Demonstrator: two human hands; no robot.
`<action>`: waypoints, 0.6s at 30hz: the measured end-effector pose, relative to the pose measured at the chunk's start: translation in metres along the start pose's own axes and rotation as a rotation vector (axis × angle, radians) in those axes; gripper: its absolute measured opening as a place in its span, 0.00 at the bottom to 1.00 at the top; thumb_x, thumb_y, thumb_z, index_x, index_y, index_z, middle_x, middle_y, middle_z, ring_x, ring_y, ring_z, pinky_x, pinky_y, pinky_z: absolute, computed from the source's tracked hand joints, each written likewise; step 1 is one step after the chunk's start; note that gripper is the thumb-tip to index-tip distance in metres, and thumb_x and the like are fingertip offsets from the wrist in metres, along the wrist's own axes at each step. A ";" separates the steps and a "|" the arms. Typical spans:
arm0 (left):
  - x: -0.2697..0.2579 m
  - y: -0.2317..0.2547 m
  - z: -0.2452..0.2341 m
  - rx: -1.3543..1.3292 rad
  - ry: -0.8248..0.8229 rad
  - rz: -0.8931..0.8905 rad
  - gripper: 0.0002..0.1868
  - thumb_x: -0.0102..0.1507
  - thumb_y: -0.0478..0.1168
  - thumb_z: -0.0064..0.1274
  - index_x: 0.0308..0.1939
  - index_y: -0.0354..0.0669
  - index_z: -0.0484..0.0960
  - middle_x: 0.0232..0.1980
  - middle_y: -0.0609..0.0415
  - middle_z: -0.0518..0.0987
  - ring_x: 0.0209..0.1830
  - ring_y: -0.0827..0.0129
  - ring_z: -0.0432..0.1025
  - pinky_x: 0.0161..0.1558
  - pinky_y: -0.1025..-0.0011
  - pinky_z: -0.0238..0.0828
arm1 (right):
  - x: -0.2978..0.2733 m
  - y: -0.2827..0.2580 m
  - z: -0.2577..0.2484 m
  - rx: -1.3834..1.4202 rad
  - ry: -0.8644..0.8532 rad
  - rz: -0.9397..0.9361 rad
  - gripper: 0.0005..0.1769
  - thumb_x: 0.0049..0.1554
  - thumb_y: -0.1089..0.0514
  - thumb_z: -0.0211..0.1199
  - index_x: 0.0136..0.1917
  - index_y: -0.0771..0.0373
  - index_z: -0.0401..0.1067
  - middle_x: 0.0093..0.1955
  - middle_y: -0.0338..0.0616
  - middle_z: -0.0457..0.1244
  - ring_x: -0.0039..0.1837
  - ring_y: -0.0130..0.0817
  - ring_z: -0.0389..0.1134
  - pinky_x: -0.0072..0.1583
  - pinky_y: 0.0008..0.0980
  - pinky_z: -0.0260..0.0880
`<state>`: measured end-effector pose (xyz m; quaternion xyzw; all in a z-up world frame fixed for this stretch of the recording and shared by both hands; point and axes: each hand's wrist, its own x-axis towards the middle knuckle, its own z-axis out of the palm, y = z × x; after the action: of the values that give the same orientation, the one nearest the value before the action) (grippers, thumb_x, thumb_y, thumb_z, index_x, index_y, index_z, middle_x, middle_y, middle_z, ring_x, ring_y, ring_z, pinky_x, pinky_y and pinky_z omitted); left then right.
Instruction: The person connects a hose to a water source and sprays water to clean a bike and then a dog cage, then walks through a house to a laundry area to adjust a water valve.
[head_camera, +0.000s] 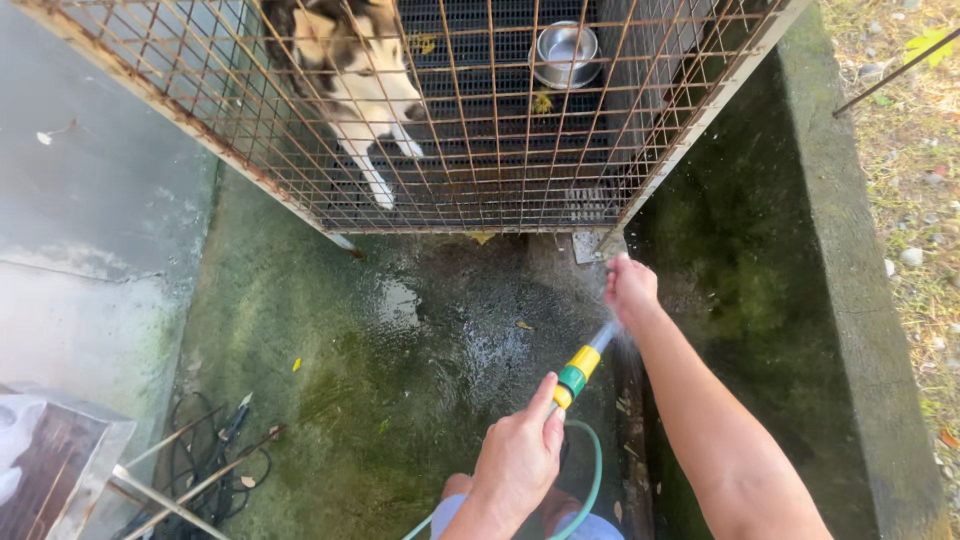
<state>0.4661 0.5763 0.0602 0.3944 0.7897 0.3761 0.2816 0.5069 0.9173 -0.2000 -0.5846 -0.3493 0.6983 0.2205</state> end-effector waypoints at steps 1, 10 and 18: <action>-0.001 -0.001 0.004 0.000 0.005 -0.003 0.25 0.67 0.42 0.49 0.68 0.42 0.72 0.28 0.38 0.81 0.29 0.43 0.78 0.32 0.48 0.73 | -0.005 0.003 0.004 -0.003 -0.005 0.000 0.16 0.68 0.48 0.54 0.41 0.57 0.69 0.30 0.31 0.57 0.30 0.23 0.55 0.32 0.26 0.58; -0.020 -0.017 0.016 -0.038 0.016 -0.169 0.25 0.67 0.44 0.48 0.69 0.45 0.71 0.28 0.38 0.81 0.28 0.44 0.78 0.31 0.49 0.73 | -0.046 0.026 0.015 0.063 -0.093 -0.140 0.13 0.67 0.57 0.50 0.55 0.65 0.72 0.36 0.42 0.62 0.35 0.29 0.63 0.36 0.28 0.67; -0.005 -0.063 0.021 -0.161 0.335 -0.419 0.29 0.69 0.46 0.47 0.73 0.47 0.63 0.35 0.38 0.83 0.34 0.47 0.80 0.35 0.54 0.73 | -0.153 0.038 0.004 -0.281 -0.152 -0.198 0.27 0.63 0.59 0.56 0.75 0.60 0.62 0.60 0.41 0.67 0.54 0.34 0.71 0.50 0.35 0.74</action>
<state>0.4586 0.5545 -0.0026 0.1314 0.8572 0.4311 0.2490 0.5401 0.7812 -0.1268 -0.5178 -0.5148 0.6599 0.1773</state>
